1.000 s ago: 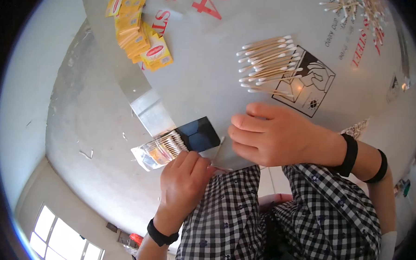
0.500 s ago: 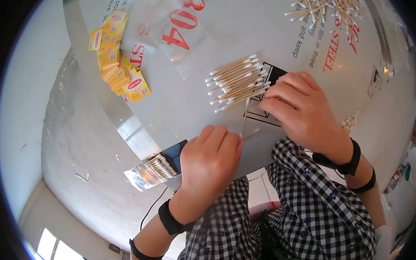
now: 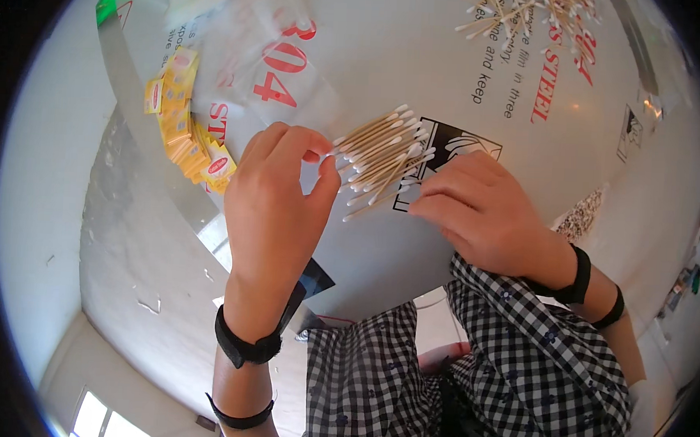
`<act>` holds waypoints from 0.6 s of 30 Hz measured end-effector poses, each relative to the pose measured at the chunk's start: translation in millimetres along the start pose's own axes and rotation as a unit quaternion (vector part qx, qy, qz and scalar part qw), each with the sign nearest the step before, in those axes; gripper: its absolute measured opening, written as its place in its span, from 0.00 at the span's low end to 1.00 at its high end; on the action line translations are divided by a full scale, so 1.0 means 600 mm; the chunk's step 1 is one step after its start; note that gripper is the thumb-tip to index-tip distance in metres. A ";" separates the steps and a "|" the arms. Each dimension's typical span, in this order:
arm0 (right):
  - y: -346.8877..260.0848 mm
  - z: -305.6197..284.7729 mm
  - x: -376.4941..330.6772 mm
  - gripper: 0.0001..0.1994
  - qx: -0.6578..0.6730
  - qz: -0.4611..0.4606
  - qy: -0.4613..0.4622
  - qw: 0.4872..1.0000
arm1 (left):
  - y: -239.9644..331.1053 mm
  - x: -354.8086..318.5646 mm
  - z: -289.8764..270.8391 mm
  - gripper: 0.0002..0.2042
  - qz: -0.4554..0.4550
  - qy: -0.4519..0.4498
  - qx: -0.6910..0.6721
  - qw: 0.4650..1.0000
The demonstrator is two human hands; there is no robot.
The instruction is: The person is packing cotton swabs into small plastic bags and applying labels on them on an industrial work surface.
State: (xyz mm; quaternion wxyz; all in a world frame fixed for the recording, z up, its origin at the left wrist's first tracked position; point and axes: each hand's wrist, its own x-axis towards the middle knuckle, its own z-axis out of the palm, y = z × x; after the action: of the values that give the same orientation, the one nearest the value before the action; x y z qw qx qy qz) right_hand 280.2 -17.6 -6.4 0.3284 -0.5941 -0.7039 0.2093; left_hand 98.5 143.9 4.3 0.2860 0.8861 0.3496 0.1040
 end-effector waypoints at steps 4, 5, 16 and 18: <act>-0.003 0.005 0.001 0.15 -0.017 -0.008 -0.006 1.000 | 0.005 0.008 0.002 0.07 -0.002 -0.016 0.007 1.000; -0.002 0.007 0.000 0.15 -0.015 -0.011 -0.004 1.000 | 0.006 0.009 0.003 0.07 -0.001 -0.016 0.006 1.000; -0.012 -0.010 0.016 0.11 0.101 0.104 0.022 0.989 | 0.009 0.008 -0.008 0.08 0.010 -0.010 -0.014 1.000; -0.020 -0.024 0.025 0.08 0.367 0.295 0.049 0.881 | 0.025 0.000 -0.021 0.08 0.011 -0.015 -0.028 0.999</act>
State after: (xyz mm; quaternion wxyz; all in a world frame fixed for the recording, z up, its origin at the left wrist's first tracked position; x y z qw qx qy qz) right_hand 280.5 -6.9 15.0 0.4802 -0.6208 -0.3517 0.5103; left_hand 102.0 140.3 23.3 0.3149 0.8828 0.3327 0.1040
